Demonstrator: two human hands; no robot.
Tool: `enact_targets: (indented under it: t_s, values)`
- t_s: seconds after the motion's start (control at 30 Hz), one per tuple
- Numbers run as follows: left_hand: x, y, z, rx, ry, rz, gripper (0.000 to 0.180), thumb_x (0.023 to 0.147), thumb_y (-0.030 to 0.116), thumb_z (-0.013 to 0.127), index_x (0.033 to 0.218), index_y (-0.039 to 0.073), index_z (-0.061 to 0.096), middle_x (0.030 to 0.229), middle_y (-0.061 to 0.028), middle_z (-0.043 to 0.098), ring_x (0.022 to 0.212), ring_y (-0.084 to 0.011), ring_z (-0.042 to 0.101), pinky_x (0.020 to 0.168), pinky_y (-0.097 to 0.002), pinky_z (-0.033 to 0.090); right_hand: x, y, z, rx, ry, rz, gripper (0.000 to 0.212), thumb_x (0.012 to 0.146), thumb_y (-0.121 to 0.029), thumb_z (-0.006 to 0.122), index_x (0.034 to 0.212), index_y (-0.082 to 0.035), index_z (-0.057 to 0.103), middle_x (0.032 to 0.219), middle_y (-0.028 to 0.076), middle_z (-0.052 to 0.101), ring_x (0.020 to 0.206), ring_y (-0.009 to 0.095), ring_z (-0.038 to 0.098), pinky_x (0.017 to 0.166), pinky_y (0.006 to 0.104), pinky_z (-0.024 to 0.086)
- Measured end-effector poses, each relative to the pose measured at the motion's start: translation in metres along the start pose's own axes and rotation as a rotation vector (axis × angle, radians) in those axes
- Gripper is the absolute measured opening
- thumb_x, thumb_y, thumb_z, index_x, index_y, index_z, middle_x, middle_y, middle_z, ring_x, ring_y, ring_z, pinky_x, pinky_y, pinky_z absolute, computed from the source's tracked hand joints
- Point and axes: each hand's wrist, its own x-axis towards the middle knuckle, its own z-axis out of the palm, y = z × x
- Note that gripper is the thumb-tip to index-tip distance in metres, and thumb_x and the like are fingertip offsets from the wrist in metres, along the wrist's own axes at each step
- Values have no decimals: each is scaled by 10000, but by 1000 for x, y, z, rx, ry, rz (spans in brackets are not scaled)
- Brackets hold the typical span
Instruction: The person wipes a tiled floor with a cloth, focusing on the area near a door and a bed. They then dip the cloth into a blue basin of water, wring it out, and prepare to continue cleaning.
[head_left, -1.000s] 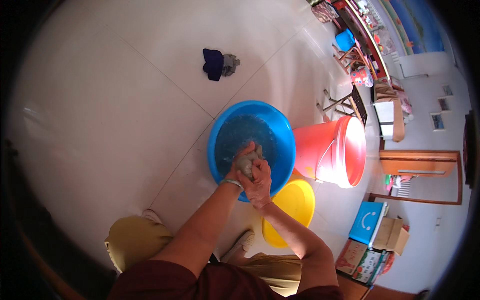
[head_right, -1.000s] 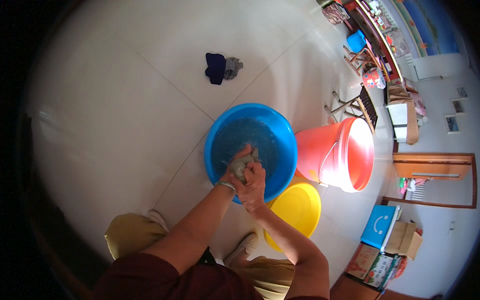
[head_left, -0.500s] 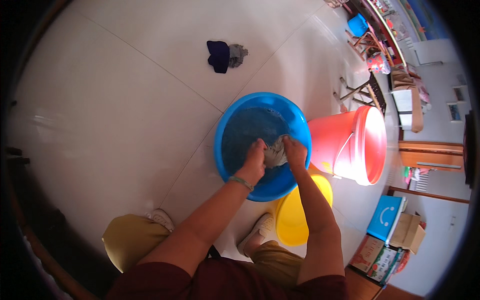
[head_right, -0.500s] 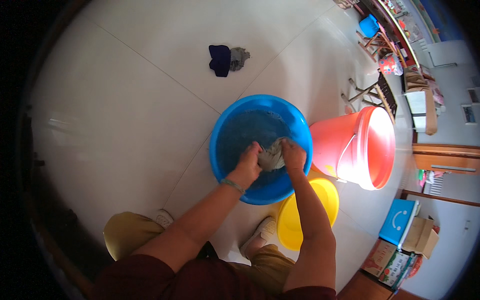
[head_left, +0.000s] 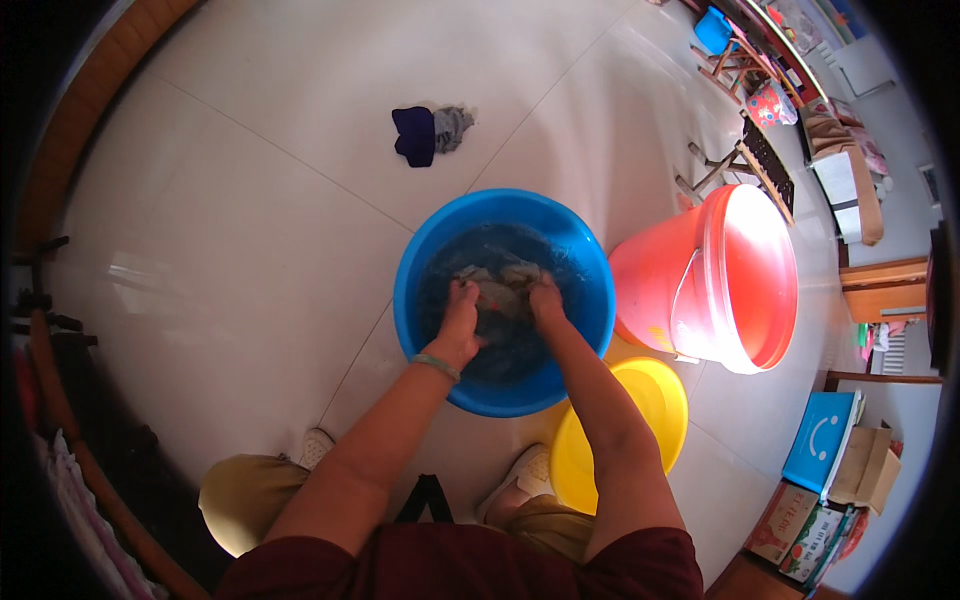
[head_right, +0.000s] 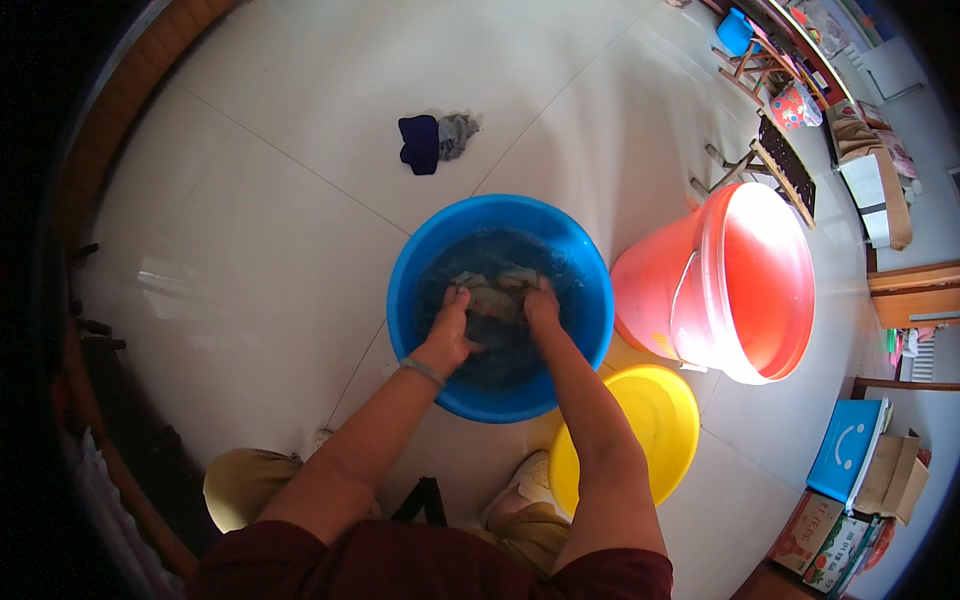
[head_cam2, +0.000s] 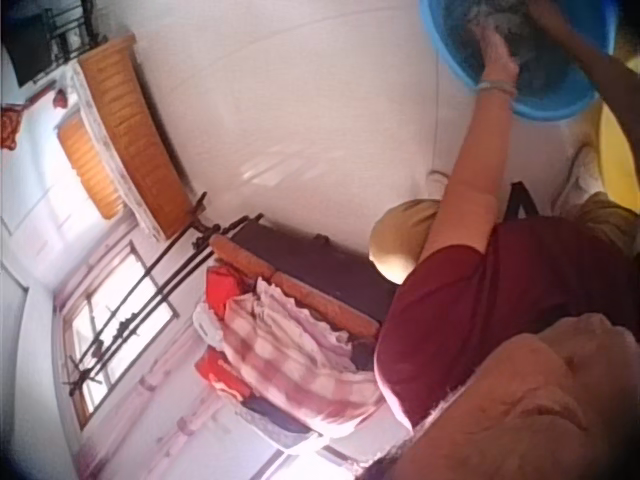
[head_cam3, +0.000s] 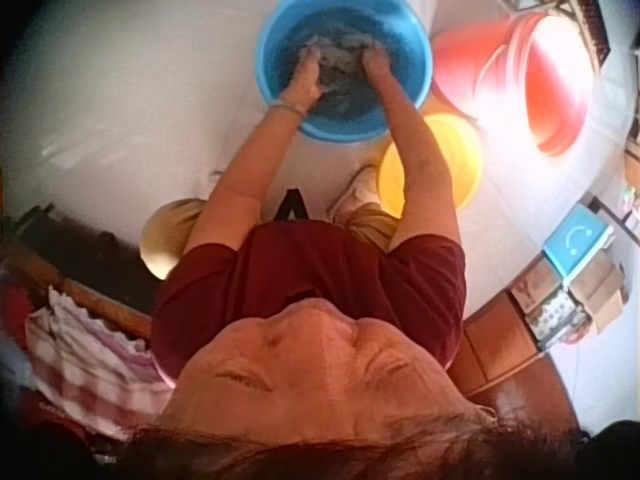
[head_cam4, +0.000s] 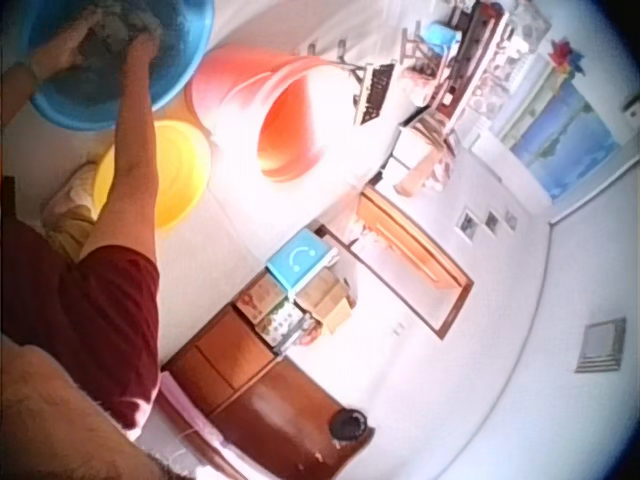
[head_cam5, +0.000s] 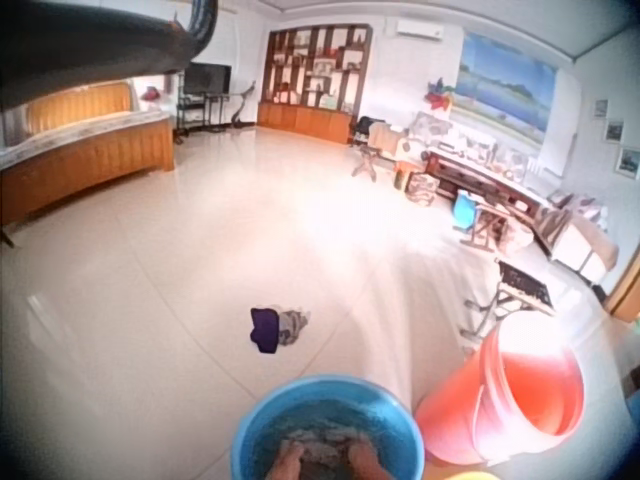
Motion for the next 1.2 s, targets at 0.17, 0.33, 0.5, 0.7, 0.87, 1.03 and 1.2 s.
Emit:
enact_targets:
  t_s: [0.17,0.33,0.5,0.7,0.87,1.03,1.2]
  values:
    - [18,12,-3,-267,-204,-100,681,913,575,506,1399,119,370,1379,-146,435,1251,-344,436,1030,-598,336,-102,-84,33,341,-312,99,319,821,-107,515,1125,-59,599,1042,138,580,897,238,584,790,364,493]
    - [25,3,-6,-148,-318,-127,611,905,521,569,1289,53,485,1234,-165,544,1127,-267,541,954,-431,473,-174,-112,39,-358,-101,-565,306,867,-253,588,1120,-84,622,1036,130,574,882,260,586,754,341,489]
    - [55,-48,-30,17,-437,424,365,955,347,543,1208,85,525,1135,-114,592,1020,-230,580,876,-382,507,-148,-90,63,-572,168,-635,305,854,-320,592,1003,-57,632,980,186,602,886,337,598,745,407,484]
    - [19,-41,-1,-410,-132,-20,274,978,256,486,1201,109,547,1198,-100,575,1089,-245,559,899,-443,497,-88,-89,39,-164,41,-283,276,863,-256,561,1036,-49,625,1041,182,628,968,357,597,834,402,470]
    - [-25,7,-3,-319,-209,-113,249,967,267,515,1162,125,576,1177,-74,589,1071,-221,562,937,-410,471,-160,-91,53,-388,94,-587,264,860,-256,601,1013,-42,623,1047,199,604,991,385,577,834,412,466]
    - [8,-19,9,-331,-319,-61,250,976,248,493,1167,119,590,1170,-76,602,1085,-222,565,969,-384,446,-99,-92,44,-528,280,-399,229,861,-249,612,968,-47,605,945,179,586,914,388,569,792,441,459]
    - [5,16,-8,-293,-373,-83,271,978,252,488,1183,95,571,1164,-95,599,1072,-217,572,900,-419,485,-175,-111,75,-394,231,-937,216,886,-265,570,912,-51,584,907,159,586,856,361,569,761,460,452]
